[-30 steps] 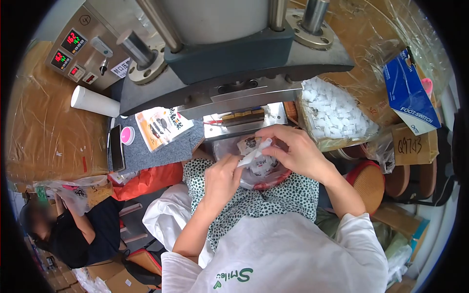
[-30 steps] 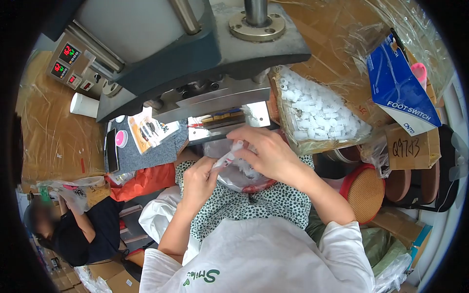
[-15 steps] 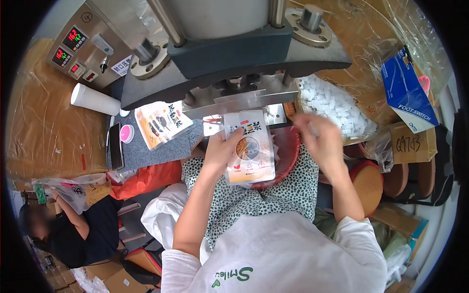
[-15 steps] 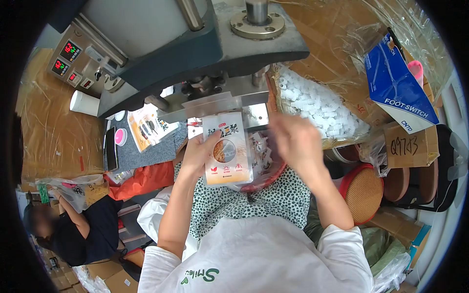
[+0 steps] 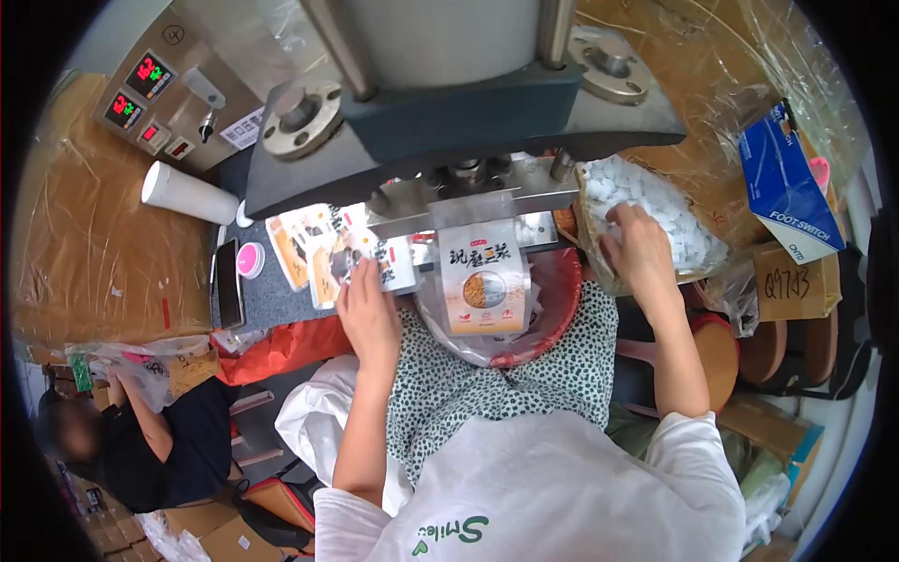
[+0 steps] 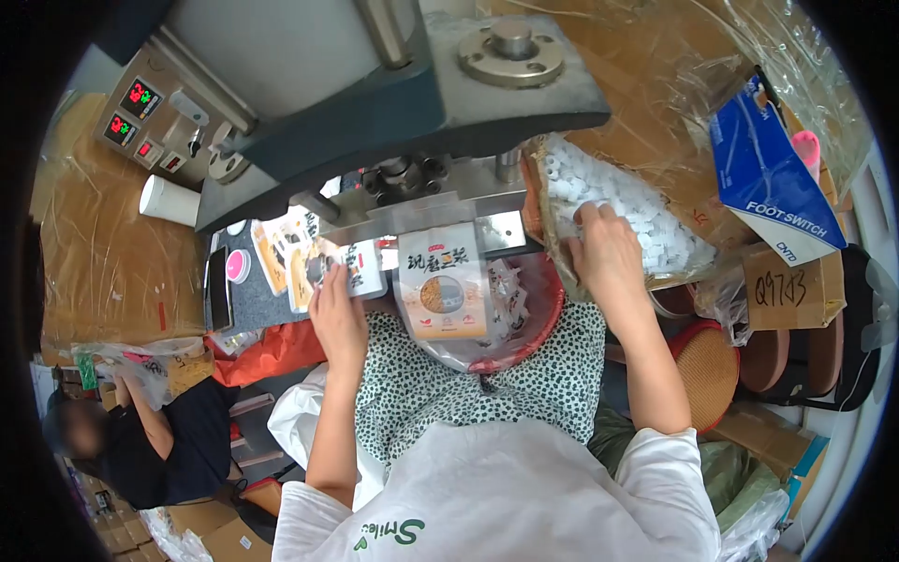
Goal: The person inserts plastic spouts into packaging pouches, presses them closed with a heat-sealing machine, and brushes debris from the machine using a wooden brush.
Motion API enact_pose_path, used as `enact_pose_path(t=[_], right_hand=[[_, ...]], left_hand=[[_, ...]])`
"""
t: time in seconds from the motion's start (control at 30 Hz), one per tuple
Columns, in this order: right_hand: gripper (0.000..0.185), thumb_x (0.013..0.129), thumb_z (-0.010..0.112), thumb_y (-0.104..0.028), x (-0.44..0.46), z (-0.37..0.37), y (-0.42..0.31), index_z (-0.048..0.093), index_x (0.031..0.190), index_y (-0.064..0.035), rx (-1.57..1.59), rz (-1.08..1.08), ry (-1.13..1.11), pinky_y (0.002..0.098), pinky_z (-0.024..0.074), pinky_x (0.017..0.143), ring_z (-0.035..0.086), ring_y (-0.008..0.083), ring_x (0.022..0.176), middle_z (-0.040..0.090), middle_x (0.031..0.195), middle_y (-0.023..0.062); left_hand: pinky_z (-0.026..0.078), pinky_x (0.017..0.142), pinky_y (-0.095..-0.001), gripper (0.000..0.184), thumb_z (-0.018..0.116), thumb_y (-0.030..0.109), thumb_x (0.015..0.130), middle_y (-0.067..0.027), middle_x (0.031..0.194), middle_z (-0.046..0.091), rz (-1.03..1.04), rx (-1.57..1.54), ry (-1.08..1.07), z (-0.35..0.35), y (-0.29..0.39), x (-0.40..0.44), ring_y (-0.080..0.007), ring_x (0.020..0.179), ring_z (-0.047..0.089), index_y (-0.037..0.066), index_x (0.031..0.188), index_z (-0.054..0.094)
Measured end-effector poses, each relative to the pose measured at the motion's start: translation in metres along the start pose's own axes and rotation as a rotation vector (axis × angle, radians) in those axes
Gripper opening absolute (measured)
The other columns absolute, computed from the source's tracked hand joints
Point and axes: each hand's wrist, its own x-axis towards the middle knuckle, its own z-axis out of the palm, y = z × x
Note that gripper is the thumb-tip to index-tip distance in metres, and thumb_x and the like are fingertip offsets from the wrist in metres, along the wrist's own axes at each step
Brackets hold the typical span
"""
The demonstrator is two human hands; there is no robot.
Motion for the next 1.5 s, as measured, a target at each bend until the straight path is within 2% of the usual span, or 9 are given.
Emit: enact_pose_path(t=[0.3, 0.37, 0.4, 0.53, 0.6, 0.67, 0.83, 1.0, 1.5], right_hand=[[0.025, 0.079, 0.068, 0.002, -0.003, -0.007, 0.011, 0.065, 0.104, 0.0066, 0.215, -0.057, 0.007, 0.0442, 0.0520, 0.084, 0.063, 0.0413, 0.096, 0.063, 0.104, 0.0214], [0.024, 0.082, 0.068, 0.002, -0.003, -0.011, 0.013, 0.064, 0.105, 0.0056, 0.306, -0.013, 0.057, 0.0403, 0.0528, 0.083, 0.065, 0.0352, 0.094, 0.065, 0.102, 0.0178], [0.023, 0.083, 0.068, 0.001, -0.002, -0.015, 0.012, 0.064, 0.105, 0.0051, 0.352, 0.006, 0.081, 0.0384, 0.0532, 0.082, 0.067, 0.0322, 0.092, 0.066, 0.102, 0.0160], [0.016, 0.090, 0.066, 0.000, -0.010, -0.021, -0.031, 0.063, 0.106, -0.0011, 1.046, 0.120, -0.159, 0.0284, 0.0526, 0.080, 0.066, 0.0116, 0.090, 0.069, 0.101, 0.0052], [0.025, 0.093, 0.065, -0.003, -0.017, -0.016, -0.065, 0.064, 0.118, -0.0035, 1.291, 0.011, -0.272, 0.0280, 0.0533, 0.084, 0.067, 0.0129, 0.093, 0.070, 0.107, 0.0065], [0.029, 0.094, 0.063, -0.005, -0.015, -0.007, -0.079, 0.062, 0.122, -0.0014, 1.041, -0.213, -0.252, 0.0315, 0.0541, 0.087, 0.070, 0.0186, 0.096, 0.071, 0.108, 0.0102], [0.023, 0.092, 0.066, -0.010, -0.016, 0.006, -0.098, 0.061, 0.113, -0.0017, 1.021, -0.200, -0.220, 0.0374, 0.0555, 0.085, 0.071, 0.0291, 0.103, 0.071, 0.108, 0.0148], [0.024, 0.092, 0.066, -0.009, -0.018, 0.010, -0.092, 0.059, 0.113, -0.0010, 1.052, -0.165, -0.277, 0.0371, 0.0549, 0.086, 0.070, 0.0312, 0.106, 0.072, 0.106, 0.0168], [0.023, 0.092, 0.066, -0.011, -0.022, 0.005, -0.088, 0.059, 0.110, 0.0009, 0.982, -0.145, -0.298, 0.0391, 0.0545, 0.084, 0.071, 0.0324, 0.101, 0.072, 0.100, 0.0181]], left_hand=[[0.041, 0.103, -0.0430, 0.041, 0.061, -0.005, 0.080, -0.0137, 0.117, 0.067, -0.061, -0.041, 0.025, -0.013, -0.004, 0.006, -0.0282, 0.111, 0.063, 0.004, 0.120, 0.063], [0.046, 0.097, -0.0413, 0.037, 0.061, -0.006, 0.079, -0.0149, 0.108, 0.069, -0.133, -0.114, -0.048, -0.028, -0.003, 0.007, -0.0302, 0.105, 0.065, 0.005, 0.114, 0.067], [0.051, 0.084, -0.0419, 0.031, 0.060, -0.007, 0.080, -0.0168, 0.097, 0.069, -0.121, -0.158, 0.009, -0.039, 0.002, 0.010, -0.0348, 0.093, 0.066, 0.003, 0.107, 0.069], [0.052, 0.076, -0.0446, 0.026, 0.061, -0.008, 0.080, -0.0180, 0.092, 0.068, -0.135, -0.383, 0.048, -0.056, 0.033, 0.000, -0.0382, 0.085, 0.066, 0.001, 0.103, 0.069], [0.052, 0.074, -0.0434, 0.023, 0.063, -0.006, 0.080, -0.0180, 0.091, 0.067, -0.106, -0.396, 0.032, -0.065, 0.053, 0.001, -0.0380, 0.084, 0.066, 0.001, 0.101, 0.069], [0.052, 0.072, -0.0432, 0.021, 0.064, -0.005, 0.081, -0.0177, 0.091, 0.067, -0.092, -0.430, 0.028, -0.066, 0.061, 0.000, -0.0381, 0.082, 0.066, 0.001, 0.100, 0.068], [0.053, 0.070, -0.0398, 0.019, 0.062, -0.004, 0.085, -0.0175, 0.092, 0.067, -0.134, -0.555, -0.127, -0.078, 0.070, 0.003, -0.0371, 0.080, 0.066, 0.001, 0.102, 0.068], [0.051, 0.065, -0.0299, 0.021, 0.063, 0.014, 0.097, -0.0150, 0.080, 0.070, -0.243, -0.873, -0.254, -0.072, 0.072, 0.000, -0.0182, 0.069, 0.068, -0.004, 0.102, 0.071], [0.053, 0.068, -0.0310, 0.025, 0.065, 0.020, 0.097, -0.0160, 0.084, 0.074, -0.389, -0.930, -0.401, -0.064, 0.085, 0.001, -0.0183, 0.074, 0.071, -0.003, 0.104, 0.072]])
